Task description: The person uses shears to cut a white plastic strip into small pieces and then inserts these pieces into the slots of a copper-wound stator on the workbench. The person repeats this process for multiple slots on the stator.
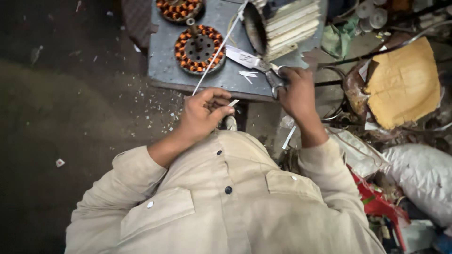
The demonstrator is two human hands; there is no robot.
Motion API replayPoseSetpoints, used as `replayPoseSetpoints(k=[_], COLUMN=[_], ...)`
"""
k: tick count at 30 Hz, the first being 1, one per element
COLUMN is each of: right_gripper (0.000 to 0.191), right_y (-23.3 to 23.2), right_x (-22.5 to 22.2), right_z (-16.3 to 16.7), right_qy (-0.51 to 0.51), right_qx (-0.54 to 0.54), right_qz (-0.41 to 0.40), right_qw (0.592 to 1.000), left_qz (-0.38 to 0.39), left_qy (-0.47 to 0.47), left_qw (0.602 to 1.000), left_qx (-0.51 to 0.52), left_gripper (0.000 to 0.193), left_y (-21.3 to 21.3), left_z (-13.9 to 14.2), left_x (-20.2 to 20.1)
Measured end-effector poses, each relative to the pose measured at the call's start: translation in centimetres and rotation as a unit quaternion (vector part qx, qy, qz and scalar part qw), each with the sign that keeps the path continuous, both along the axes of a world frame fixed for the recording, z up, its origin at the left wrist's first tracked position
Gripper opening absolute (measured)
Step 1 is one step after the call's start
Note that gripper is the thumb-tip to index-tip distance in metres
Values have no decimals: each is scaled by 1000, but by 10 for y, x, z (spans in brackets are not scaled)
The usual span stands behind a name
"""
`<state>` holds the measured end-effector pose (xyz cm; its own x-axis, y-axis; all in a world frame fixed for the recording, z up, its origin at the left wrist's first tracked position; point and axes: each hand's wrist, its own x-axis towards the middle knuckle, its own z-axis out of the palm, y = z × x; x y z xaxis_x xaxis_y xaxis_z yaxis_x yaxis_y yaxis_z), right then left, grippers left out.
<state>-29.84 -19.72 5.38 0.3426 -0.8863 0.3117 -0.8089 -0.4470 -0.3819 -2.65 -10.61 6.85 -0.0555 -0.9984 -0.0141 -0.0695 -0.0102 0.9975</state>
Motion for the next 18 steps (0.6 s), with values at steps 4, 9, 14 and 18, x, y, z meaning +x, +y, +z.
replayPoseSetpoints(k=[4, 9, 14, 18], right_gripper=[34, 16, 11, 13], right_y=[47, 74, 66, 70], right_x=[46, 109, 115, 111], right_z=[2, -17, -16, -14], right_qy=[-360, -552, -622, -588], right_qx=[332, 344, 340, 304], right_qz=[12, 78, -73, -111], right_qw=[872, 756, 701, 741], left_qz=[19, 44, 85, -32], left_qy=[44, -25, -306, -322], left_qw=[998, 997, 939, 946], left_qx=[-29, -50, -133, 19], left_gripper=[37, 36, 45, 28], left_y=[4, 4, 4, -5], left_z=[-16, -15, 13, -3], left_x=[9, 24, 82, 105])
